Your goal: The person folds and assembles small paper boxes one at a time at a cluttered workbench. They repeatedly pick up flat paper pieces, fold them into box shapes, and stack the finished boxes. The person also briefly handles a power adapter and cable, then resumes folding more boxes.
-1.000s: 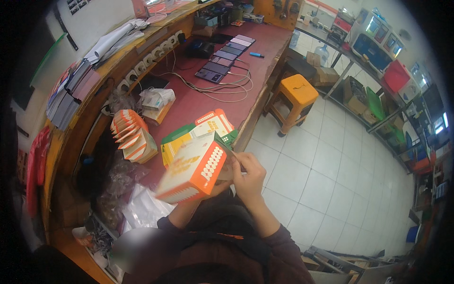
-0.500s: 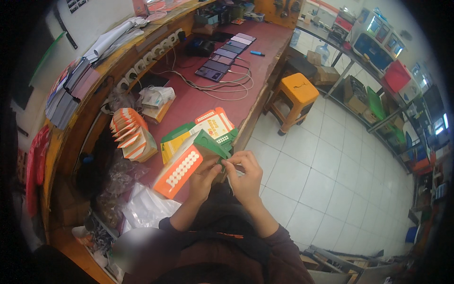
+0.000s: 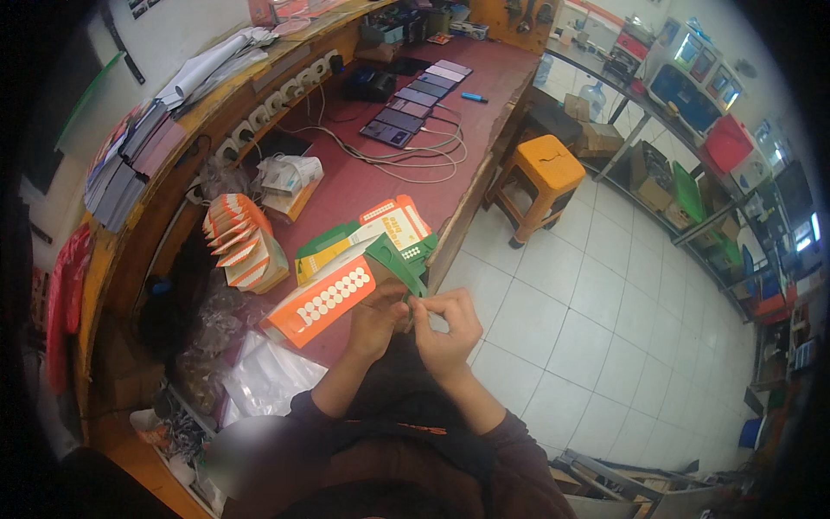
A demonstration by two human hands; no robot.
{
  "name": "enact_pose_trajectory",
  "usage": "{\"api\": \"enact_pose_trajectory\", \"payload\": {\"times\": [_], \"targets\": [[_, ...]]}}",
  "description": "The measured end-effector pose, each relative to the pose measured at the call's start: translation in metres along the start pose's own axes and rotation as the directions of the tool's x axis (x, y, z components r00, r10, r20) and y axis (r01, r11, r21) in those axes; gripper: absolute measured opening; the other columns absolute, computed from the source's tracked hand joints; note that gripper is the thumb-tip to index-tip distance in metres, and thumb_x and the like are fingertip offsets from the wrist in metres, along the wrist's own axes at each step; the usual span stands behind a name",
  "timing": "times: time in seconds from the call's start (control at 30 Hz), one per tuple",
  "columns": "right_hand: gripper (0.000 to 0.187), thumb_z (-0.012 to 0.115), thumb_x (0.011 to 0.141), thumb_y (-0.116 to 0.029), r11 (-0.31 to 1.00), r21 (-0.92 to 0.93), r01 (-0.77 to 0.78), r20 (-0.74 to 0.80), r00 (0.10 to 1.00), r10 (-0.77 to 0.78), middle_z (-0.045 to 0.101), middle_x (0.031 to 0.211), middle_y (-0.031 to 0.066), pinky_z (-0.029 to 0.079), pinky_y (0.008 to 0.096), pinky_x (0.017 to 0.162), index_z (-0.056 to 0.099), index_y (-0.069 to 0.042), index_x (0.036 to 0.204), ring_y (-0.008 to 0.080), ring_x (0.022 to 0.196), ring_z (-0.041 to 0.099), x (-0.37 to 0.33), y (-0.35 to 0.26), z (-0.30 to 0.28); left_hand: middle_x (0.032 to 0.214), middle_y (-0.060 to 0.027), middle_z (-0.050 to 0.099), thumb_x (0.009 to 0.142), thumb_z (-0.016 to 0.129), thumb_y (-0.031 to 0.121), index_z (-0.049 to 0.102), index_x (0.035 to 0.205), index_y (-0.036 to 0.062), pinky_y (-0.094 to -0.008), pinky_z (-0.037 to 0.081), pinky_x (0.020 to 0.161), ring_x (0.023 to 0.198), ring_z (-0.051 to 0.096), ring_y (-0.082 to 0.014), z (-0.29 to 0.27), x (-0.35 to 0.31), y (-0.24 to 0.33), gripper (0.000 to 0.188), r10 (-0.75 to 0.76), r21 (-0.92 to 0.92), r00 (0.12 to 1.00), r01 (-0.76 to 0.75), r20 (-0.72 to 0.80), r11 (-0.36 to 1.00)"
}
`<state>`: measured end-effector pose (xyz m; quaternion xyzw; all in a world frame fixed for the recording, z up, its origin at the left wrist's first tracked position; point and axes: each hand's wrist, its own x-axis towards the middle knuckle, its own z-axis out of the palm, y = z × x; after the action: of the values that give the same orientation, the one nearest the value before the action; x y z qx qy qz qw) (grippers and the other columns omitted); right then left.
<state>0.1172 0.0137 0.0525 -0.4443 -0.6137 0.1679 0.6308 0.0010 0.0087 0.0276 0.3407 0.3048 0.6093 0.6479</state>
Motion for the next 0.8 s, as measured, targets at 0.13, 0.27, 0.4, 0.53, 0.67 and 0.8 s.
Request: {"api": "enact_pose_trajectory", "payload": {"times": [0.13, 0.27, 0.4, 0.53, 0.67, 0.8], "targets": [[0.012, 0.069, 0.071, -0.001, 0.997, 0.018, 0.074, 0.094, 0.993, -0.076, 0.059, 0.08, 0.0114, 0.046, 0.0304, 0.063, 0.064, -0.002, 0.082, 0.0239, 0.071, 0.057, -0.004, -0.006, 0.002, 0.098, -0.0065, 0.059, 0.081, 0.069, 0.012, 0.056, 0.108, -0.0005, -0.0274, 0.05, 0.078, 0.091, 0.057, -0.0139, -0.004, 0.001, -0.01, 0.033, 0.193, -0.029, 0.98, -0.192, 0.043, 0.981], [0.025, 0.065, 0.075, -0.005, 0.987, -0.066, 0.144, 0.318, 0.941, -0.115, 0.054, 0.103, 0.016, 0.045, 0.0343, 0.072, 0.063, 0.002, 0.099, 0.0258, 0.085, 0.054, -0.009, -0.015, 0.008, 0.098, -0.0054, 0.059, 0.084, 0.065, 0.009, 0.056, 0.108, -0.0003, -0.0273, 0.049, 0.081, 0.091, 0.056, -0.0134, -0.001, 0.006, -0.017, 0.027, 0.222, -0.095, 0.955, -0.244, -0.196, 0.965], [0.038, 0.068, 0.072, -0.011, 0.893, -0.372, 0.253, 0.544, 0.839, -0.011, 0.05, 0.113, 0.0145, 0.039, 0.04, 0.09, 0.061, -0.002, 0.109, 0.0332, 0.105, 0.048, -0.004, -0.016, -0.001, 0.096, -0.0049, 0.059, 0.087, 0.059, 0.004, 0.059, 0.105, -0.0006, -0.028, 0.051, 0.077, 0.093, 0.056, -0.0139, -0.005, 0.008, -0.013, 0.019, 0.207, 0.032, 0.951, -0.205, -0.228, 0.978], [0.048, 0.076, 0.064, -0.021, 0.971, -0.208, 0.122, 0.416, 0.909, -0.025, 0.05, 0.112, 0.0121, 0.039, 0.0419, 0.088, 0.06, -0.006, 0.107, 0.0314, 0.102, 0.049, 0.026, 0.005, -0.013, 0.088, -0.0068, 0.059, 0.084, 0.061, 0.003, 0.062, 0.099, 0.0, -0.0251, 0.051, 0.066, 0.084, 0.06, -0.0154, -0.019, -0.004, -0.006, 0.015, 0.273, 0.684, 0.952, -0.289, 0.135, 0.67], [0.053, 0.081, 0.059, -0.027, 0.966, -0.255, -0.042, 0.31, 0.943, 0.123, 0.058, 0.097, 0.0116, 0.045, 0.0365, 0.074, 0.06, -0.007, 0.104, 0.0267, 0.09, 0.057, 0.044, 0.026, -0.008, 0.075, -0.0065, 0.054, 0.08, 0.062, 0.009, 0.064, 0.09, 0.0043, -0.0284, 0.049, 0.055, 0.071, 0.06, -0.0185, -0.011, -0.025, -0.015, 0.011, 0.08, 0.805, 0.803, -0.593, 0.591, 0.014], [0.037, 0.081, 0.064, -0.021, 0.883, -0.396, -0.251, 0.304, 0.872, 0.384, 0.06, 0.075, 0.0092, 0.048, 0.0304, 0.058, 0.061, 0.0, 0.086, 0.0186, 0.063, 0.06, 0.045, 0.046, -0.01, 0.071, -0.0038, 0.052, 0.078, 0.064, 0.015, 0.064, 0.084, 0.0064, -0.0326, 0.048, 0.057, 0.071, 0.057, -0.0178, -0.007, -0.032, -0.001, 0.01, 0.0, 0.766, 0.769, -0.638, 0.64, 0.079]]}}
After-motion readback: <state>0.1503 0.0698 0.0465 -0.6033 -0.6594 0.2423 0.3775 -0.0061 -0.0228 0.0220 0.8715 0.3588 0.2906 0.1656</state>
